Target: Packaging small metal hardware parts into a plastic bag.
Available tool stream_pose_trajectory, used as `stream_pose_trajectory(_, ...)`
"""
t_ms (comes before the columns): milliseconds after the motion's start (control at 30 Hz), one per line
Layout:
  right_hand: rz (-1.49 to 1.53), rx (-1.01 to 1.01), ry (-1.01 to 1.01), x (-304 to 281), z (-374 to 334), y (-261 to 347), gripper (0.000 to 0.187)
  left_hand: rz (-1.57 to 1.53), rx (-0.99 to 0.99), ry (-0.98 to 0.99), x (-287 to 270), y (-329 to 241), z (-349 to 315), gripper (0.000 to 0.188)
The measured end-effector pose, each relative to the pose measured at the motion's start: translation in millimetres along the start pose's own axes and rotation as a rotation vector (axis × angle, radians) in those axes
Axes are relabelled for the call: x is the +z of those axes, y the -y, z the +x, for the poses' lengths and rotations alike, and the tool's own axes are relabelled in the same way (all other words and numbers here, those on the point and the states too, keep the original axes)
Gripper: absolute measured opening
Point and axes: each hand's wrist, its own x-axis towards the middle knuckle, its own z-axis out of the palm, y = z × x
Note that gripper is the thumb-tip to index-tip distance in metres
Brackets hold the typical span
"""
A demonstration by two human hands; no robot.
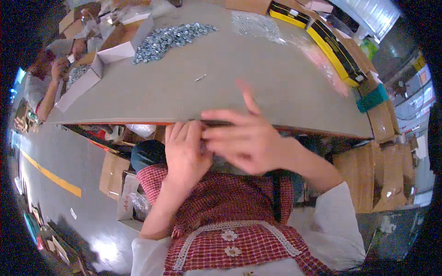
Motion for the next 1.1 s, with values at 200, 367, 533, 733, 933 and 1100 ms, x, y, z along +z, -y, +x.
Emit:
stream_pose_trajectory(200,-0.121,0.183,-0.126,47.2,61.8,-108.0,0.032,-0.241,-0.314,0.131,-2.4,16.2,-39.7,0.048)
stream_pose_trajectory(367,-0.447,0.252,0.064,54.6,81.7,-190.9,0.017,-0.289,-0.310,0.382,34.0,14.8,-72.8,0.061)
stream_pose_trajectory(533,-0.666,0.524,-0.024,8.2,32.5,-268.0,0.016,-0.435,-0.310,0.395,57.3,1.5,-84.5,0.058)
stream_pose_trajectory(733,-0.747,0.655,-0.212,-27.3,26.5,-297.0,0.019,-0.492,-0.253,0.325,102.4,-6.5,-85.3,0.061)
stream_pose_trajectory(933,-0.447,0.406,-0.071,37.5,104.4,-293.7,0.038,-0.676,-0.338,0.484,122.1,-25.8,-69.4,0.073)
stream_pose_trajectory(1100,-0.434,0.680,0.378,54.1,141.3,-275.3,0.084,-0.701,-0.278,0.273,130.8,-29.4,-76.4,0.081)
